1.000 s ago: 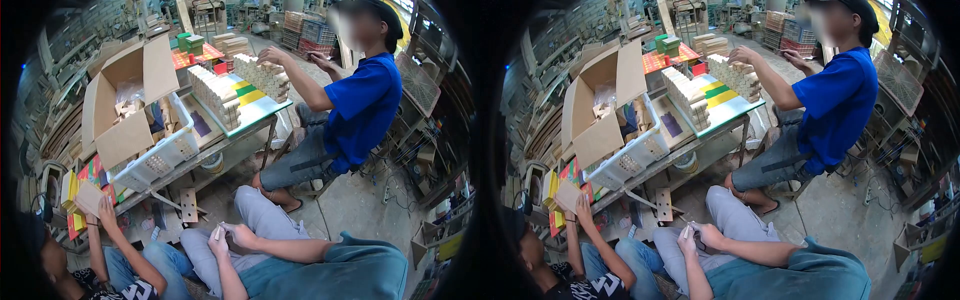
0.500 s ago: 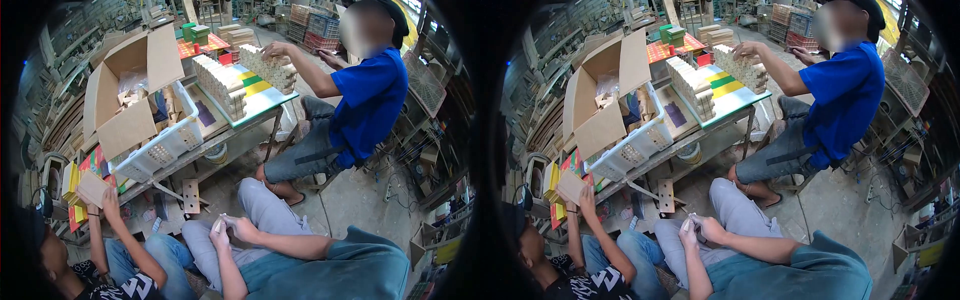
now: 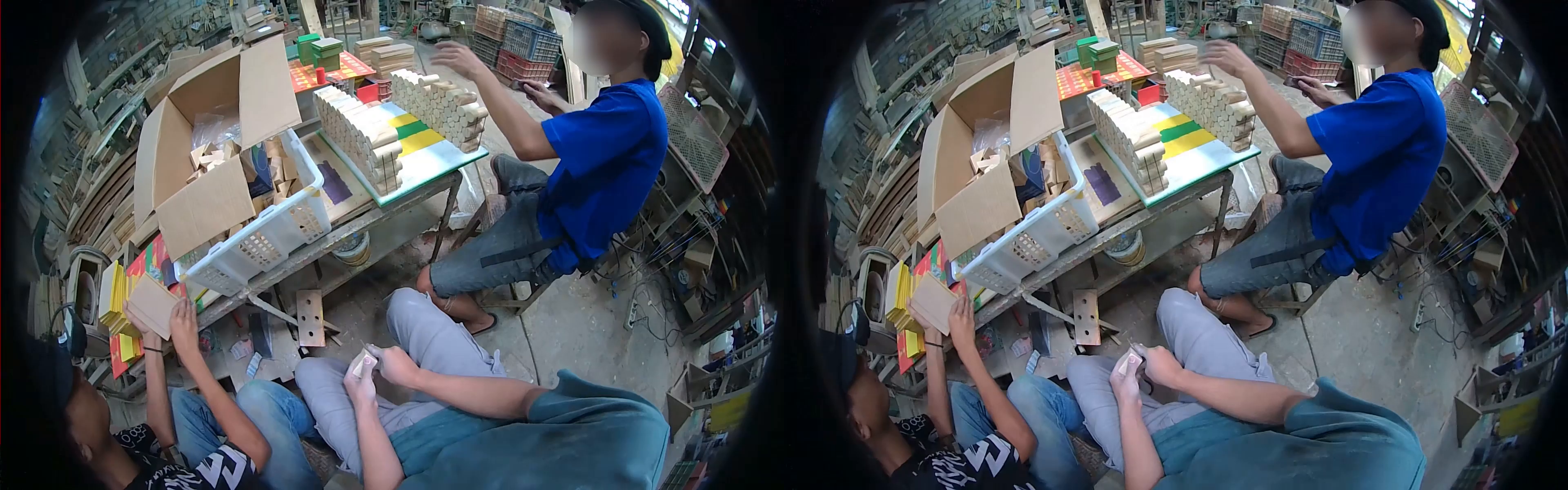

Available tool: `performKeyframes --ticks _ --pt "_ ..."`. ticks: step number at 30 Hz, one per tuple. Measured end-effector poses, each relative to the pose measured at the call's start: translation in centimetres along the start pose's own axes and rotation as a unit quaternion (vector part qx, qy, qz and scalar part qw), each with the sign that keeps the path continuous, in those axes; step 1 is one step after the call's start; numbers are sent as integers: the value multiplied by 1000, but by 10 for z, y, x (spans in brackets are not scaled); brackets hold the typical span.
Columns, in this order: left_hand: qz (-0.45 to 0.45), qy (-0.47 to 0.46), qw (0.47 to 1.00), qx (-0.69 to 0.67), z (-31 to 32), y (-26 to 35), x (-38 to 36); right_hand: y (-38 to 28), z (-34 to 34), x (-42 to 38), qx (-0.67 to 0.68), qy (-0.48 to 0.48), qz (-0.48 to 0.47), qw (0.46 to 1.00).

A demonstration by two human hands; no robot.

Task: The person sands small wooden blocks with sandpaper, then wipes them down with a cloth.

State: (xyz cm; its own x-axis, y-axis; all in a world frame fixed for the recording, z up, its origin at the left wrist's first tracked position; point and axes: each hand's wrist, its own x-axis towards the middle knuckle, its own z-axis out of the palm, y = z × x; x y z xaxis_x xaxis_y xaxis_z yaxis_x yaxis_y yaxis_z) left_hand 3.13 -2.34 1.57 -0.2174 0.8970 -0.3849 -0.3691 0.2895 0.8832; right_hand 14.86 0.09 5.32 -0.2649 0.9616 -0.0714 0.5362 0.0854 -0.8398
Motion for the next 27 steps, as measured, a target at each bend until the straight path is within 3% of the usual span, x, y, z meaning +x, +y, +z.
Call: performKeyframes --ticks 1,3,5,10,13,15,18,19,21,22,23,26,27 --pt "-6 -4 1000 7 -1 2 -1 -5 -2 -1 -22 -25 38 999" --pt "9 23 1000 -7 -4 -2 4 -6 2 -5 -17 -25 19 999" --pt "12 35 998 -53 -2 -2 3 0 11 -8 22 46 -81 995" --pt "20 -2 999 29 0 0 1 7 7 5 -34 -40 25 998" --pt "25 38 999 -12 -2 -3 3 12 23 -2 36 125 -197 972" --pt "7 23 999 -29 -1 -7 5 6 11 -1 26 107 -169 979" --pt "5 -26 1000 4 2 -3 2 -15 -14 5 28 -44 80 995" --pt "14 -5 1000 11 1 -5 4 -11 -5 2 30 -44 79 995" --pt "24 19 999 16 -2 -4 6 0 16 -7 8 95 -145 985" --pt "32 25 999 4 -1 -4 7 4 20 -7 4 106 -155 982" --pt "38 31 999 -8 0 -4 5 4 17 -8 5 104 -153 983" --pt "37 13 999 8 6 -3 3 0 1 9 -4 -34 34 999" --pt "39 3 999 18 6 -1 4 -1 2 6 -3 -34 31 999"
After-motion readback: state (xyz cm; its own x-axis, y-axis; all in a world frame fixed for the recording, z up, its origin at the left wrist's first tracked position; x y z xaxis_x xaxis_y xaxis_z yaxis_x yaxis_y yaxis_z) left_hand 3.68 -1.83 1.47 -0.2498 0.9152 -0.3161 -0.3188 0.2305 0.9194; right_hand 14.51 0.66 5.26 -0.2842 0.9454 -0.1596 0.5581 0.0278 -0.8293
